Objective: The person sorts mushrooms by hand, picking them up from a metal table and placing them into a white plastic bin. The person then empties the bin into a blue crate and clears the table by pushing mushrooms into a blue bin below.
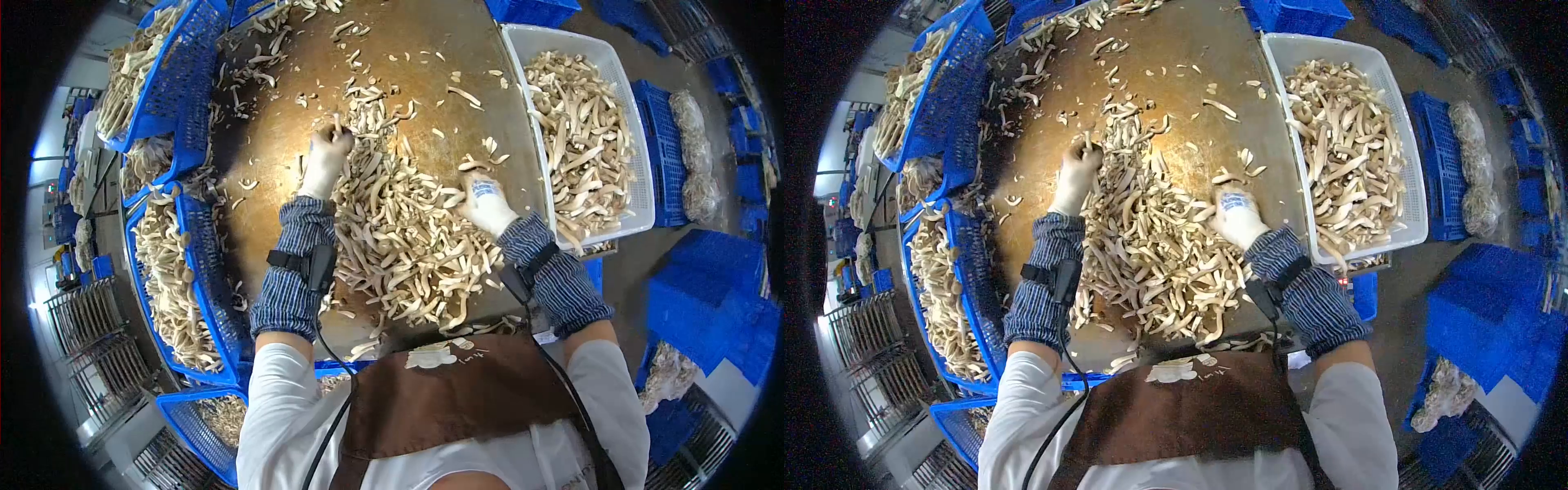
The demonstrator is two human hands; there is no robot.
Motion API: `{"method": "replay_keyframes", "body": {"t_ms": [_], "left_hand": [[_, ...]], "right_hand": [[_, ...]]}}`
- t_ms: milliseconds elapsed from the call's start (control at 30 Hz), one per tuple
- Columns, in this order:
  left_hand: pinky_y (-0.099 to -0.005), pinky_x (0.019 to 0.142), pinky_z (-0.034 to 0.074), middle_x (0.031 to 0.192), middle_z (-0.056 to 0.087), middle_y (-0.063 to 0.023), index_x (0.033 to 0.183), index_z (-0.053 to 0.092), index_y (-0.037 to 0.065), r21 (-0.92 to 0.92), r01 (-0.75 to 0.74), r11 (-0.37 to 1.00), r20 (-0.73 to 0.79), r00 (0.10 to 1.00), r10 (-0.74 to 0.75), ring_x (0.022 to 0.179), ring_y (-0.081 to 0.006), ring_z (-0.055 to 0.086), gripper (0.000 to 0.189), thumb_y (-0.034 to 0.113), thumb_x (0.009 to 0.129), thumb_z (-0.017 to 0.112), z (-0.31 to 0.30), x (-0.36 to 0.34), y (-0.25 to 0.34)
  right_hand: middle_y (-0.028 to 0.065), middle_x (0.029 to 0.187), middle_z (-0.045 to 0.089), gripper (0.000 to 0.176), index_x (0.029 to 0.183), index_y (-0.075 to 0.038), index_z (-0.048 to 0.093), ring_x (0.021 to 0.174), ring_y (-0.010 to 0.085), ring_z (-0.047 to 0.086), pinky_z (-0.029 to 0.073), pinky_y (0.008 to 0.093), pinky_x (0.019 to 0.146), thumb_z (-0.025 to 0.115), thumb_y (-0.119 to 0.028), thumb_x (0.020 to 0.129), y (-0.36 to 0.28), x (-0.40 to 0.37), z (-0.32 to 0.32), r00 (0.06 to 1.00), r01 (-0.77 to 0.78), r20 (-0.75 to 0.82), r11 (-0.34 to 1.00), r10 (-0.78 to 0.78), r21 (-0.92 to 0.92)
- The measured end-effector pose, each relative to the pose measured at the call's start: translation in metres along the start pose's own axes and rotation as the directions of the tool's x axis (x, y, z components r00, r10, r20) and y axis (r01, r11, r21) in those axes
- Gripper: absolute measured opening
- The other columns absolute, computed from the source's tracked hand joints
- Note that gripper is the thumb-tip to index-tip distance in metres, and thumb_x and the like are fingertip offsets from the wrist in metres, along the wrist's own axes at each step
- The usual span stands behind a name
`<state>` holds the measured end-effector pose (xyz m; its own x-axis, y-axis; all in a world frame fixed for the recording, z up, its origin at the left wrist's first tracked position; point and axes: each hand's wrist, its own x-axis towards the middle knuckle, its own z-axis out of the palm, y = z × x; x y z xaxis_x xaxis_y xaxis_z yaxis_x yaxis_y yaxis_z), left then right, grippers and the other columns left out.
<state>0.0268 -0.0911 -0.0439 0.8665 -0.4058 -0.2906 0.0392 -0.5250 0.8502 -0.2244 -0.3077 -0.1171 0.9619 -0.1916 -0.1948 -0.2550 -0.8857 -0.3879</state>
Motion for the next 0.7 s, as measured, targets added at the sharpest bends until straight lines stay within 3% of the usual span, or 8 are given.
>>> {"method": "replay_keyframes", "body": {"t_ms": [100, 200, 333, 467, 533, 600, 633, 700], "left_hand": [[-0.0362, 0.088, 0.054, 0.107, 0.071, -0.0246, 0.123, 0.059, -0.009, 0.428, -0.017, 0.903, 0.160, 0.986, -0.057, 0.100, -0.0286, 0.069, 0.062, 0.037, 0.085, 0.073, 0.008, -0.010, -0.015], [-0.0419, 0.086, 0.055, 0.105, 0.072, -0.0227, 0.118, 0.065, -0.002, 0.738, -0.235, 0.633, 0.231, 0.969, 0.090, 0.097, -0.0357, 0.070, 0.058, 0.044, 0.083, 0.075, 0.034, -0.029, -0.022], [-0.0433, 0.083, 0.057, 0.103, 0.072, -0.0183, 0.116, 0.067, 0.004, 0.837, -0.365, 0.407, 0.416, 0.908, -0.041, 0.095, -0.0320, 0.071, 0.036, 0.020, 0.084, 0.069, 0.047, -0.049, -0.020], [-0.0364, 0.076, 0.059, 0.111, 0.068, -0.0244, 0.145, 0.040, -0.002, 0.569, -0.102, 0.816, 0.448, 0.871, -0.204, 0.094, -0.0289, 0.071, 0.065, 0.020, 0.090, 0.067, 0.021, -0.066, -0.009], [-0.0309, 0.071, 0.057, 0.111, 0.066, -0.0228, 0.148, 0.033, -0.003, 0.241, 0.148, 0.959, 0.420, 0.875, -0.241, 0.078, -0.0208, 0.066, 0.069, 0.027, 0.094, 0.065, -0.001, -0.059, -0.012], [-0.0351, 0.077, 0.057, 0.115, 0.066, -0.0249, 0.149, 0.033, -0.003, 0.208, 0.163, 0.965, 0.202, 0.958, -0.206, 0.087, -0.0269, 0.069, 0.071, 0.026, 0.093, 0.065, 0.000, -0.047, -0.008], [-0.0396, 0.086, 0.056, 0.116, 0.067, -0.0267, 0.144, 0.041, -0.005, 0.520, -0.091, 0.849, 0.098, 0.994, 0.046, 0.098, -0.0340, 0.069, 0.066, 0.024, 0.090, 0.065, 0.006, -0.035, -0.009], [-0.0421, 0.093, 0.053, 0.112, 0.069, -0.0265, 0.125, 0.060, -0.005, 0.652, -0.040, 0.757, 0.136, 0.989, -0.065, 0.106, -0.0378, 0.068, 0.048, 0.026, 0.089, 0.064, 0.029, -0.020, -0.010]], "right_hand": [[0.0252, 0.090, 0.068, 0.033, 0.109, 0.002, 0.062, 0.086, 0.0425, 0.068, 0.054, 0.0497, 0.079, 0.067, -0.023, 0.087, 0.004, -0.022, -0.003, 0.941, -0.284, -0.009, 0.802, 0.339, 0.526], [0.0250, 0.103, 0.067, 0.038, 0.119, -0.001, 0.063, 0.097, 0.0380, 0.067, 0.055, 0.0448, 0.085, 0.065, -0.011, 0.083, 0.011, -0.041, -0.009, 0.901, -0.112, -0.349, 0.913, 0.260, 0.392], [0.0236, 0.103, 0.066, 0.039, 0.117, -0.003, 0.065, 0.100, 0.0369, 0.066, 0.055, 0.0428, 0.086, 0.066, -0.008, 0.078, -0.004, -0.046, -0.013, 0.873, -0.046, -0.416, 0.892, 0.254, 0.449], [0.0199, 0.102, 0.066, 0.037, 0.112, 0.001, 0.066, 0.093, 0.0360, 0.066, 0.054, 0.0435, 0.086, 0.067, -0.008, 0.076, -0.032, -0.040, 0.000, 0.988, -0.107, 0.108, 0.993, 0.112, -0.050], [0.0225, 0.103, 0.066, 0.036, 0.109, 0.001, 0.066, 0.096, 0.0373, 0.066, 0.053, 0.0451, 0.087, 0.067, -0.011, 0.074, -0.038, -0.046, 0.003, 0.996, -0.074, 0.052, 0.997, 0.074, -0.013], [0.0211, 0.099, 0.067, 0.034, 0.109, 0.002, 0.065, 0.090, 0.0345, 0.068, 0.054, 0.0433, 0.081, 0.066, -0.010, 0.078, -0.034, -0.058, 0.006, 0.997, 0.034, -0.072, 0.996, -0.028, 0.079], [0.0196, 0.094, 0.069, 0.031, 0.109, 0.003, 0.065, 0.084, 0.0317, 0.069, 0.056, 0.0416, 0.075, 0.066, -0.010, 0.081, -0.035, -0.065, 0.005, 0.972, 0.152, -0.202, 0.978, -0.121, 0.145], [0.0176, 0.089, 0.068, 0.033, 0.114, 0.002, 0.063, 0.080, 0.0305, 0.069, 0.056, 0.0429, 0.074, 0.065, -0.010, 0.084, -0.043, -0.077, -0.008, 0.990, -0.018, -0.120, 0.914, 0.073, 0.405]]}}
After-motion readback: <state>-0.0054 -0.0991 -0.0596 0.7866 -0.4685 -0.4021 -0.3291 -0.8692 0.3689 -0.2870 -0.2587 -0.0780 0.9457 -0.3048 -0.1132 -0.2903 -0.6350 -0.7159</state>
